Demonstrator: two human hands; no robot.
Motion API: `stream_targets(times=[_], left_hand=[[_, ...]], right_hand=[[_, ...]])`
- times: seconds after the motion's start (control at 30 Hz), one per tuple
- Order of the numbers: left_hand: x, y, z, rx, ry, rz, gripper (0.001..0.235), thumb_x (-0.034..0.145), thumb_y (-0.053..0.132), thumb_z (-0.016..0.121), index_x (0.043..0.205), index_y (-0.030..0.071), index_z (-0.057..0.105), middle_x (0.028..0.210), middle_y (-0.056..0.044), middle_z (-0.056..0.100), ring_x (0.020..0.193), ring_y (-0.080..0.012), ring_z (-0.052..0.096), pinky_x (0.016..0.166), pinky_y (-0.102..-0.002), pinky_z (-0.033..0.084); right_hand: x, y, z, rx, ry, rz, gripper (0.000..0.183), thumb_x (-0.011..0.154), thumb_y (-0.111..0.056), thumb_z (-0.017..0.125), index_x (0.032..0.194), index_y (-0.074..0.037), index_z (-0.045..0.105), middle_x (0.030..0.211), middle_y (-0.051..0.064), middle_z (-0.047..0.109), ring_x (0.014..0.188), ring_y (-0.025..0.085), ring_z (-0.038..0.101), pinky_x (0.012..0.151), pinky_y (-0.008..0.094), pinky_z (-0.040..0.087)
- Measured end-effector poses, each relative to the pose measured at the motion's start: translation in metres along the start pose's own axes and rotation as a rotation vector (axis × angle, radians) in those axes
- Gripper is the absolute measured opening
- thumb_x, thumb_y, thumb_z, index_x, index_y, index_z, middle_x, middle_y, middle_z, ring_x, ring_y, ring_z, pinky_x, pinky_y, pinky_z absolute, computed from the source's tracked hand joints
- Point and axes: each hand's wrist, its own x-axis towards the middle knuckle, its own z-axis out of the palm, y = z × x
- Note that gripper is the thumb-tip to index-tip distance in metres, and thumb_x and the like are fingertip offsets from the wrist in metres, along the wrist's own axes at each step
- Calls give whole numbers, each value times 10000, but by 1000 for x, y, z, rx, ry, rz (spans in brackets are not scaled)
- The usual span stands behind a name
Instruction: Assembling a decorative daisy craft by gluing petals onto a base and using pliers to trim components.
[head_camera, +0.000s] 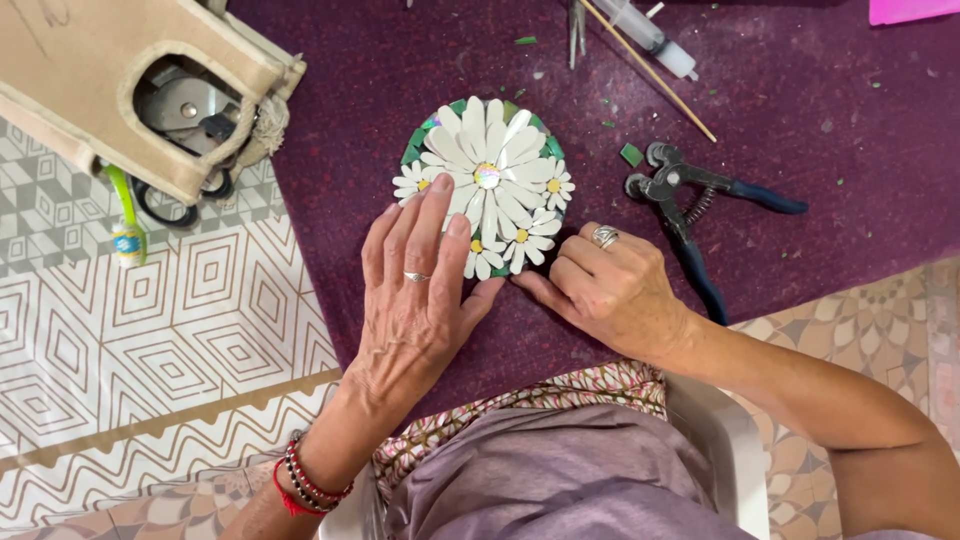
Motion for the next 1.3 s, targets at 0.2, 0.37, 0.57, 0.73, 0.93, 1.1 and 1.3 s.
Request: stream_targets(times=[0.2,0.37,0.57,0.73,0.93,1.1,1.3], left_hand=[[-4,-2,2,-52,-6,-17,642,1094,291,747,1461,1,308,1537,-307,457,1375,-450,597,1212,-590,418],[-2,-2,-3,-84,-13,-13,667,1068,315,771,1434,-40,342,1527,-331,438,1405,-467,545,1220,-610,408],[-8,-12,-4,-105,-64,-90,1029,879,384,984,1513,-24,283,1585,-296,389,1504,-415,437,1254,-626,375],[1,-21,-26,-221,-28,-119,919,938,336,904,1554,30,293,1626,-290,325,1529,-452,421,1289,-595,386],[20,-17,-48,-240,130,-171,225,1053,67,714,1216,-45,607,1506,-303,431,1371,-453,544,1186,-550,485],[35,-13,-47,-184,196,-149,337,1092,182,569,850,-48,609,1403,-302,527,1291,-466,556,1077,-559,467],[43,-1,-18,-271,252,-162,219,1126,-31,424,1193,-110,617,1404,-321,497,1242,-435,621,1095,-485,576]], right_hand=[[2,0,-2,9,2,8,490,1025,-293,764,652,-119,499,653,31,473,577,220,479,502,343,354],[5,8,-22,64,-68,-37,472,1019,-338,782,681,-102,551,665,32,500,583,196,497,518,318,410],[0,70,-36,-74,30,157,157,971,-97,859,1003,14,754,978,156,686,873,263,585,770,353,489],[-7,92,-25,-2,-130,316,312,980,-300,835,1133,-30,807,1094,93,698,958,277,610,862,454,464],[-3,87,-13,-30,-150,377,265,933,-281,835,1089,-68,812,1028,55,689,900,232,614,802,422,428],[3,86,-13,109,-118,357,137,889,-117,832,965,-90,721,1004,52,708,933,243,631,823,412,409],[1,84,-18,302,153,143,76,985,6,776,1009,15,705,986,128,734,915,282,655,911,425,479]])
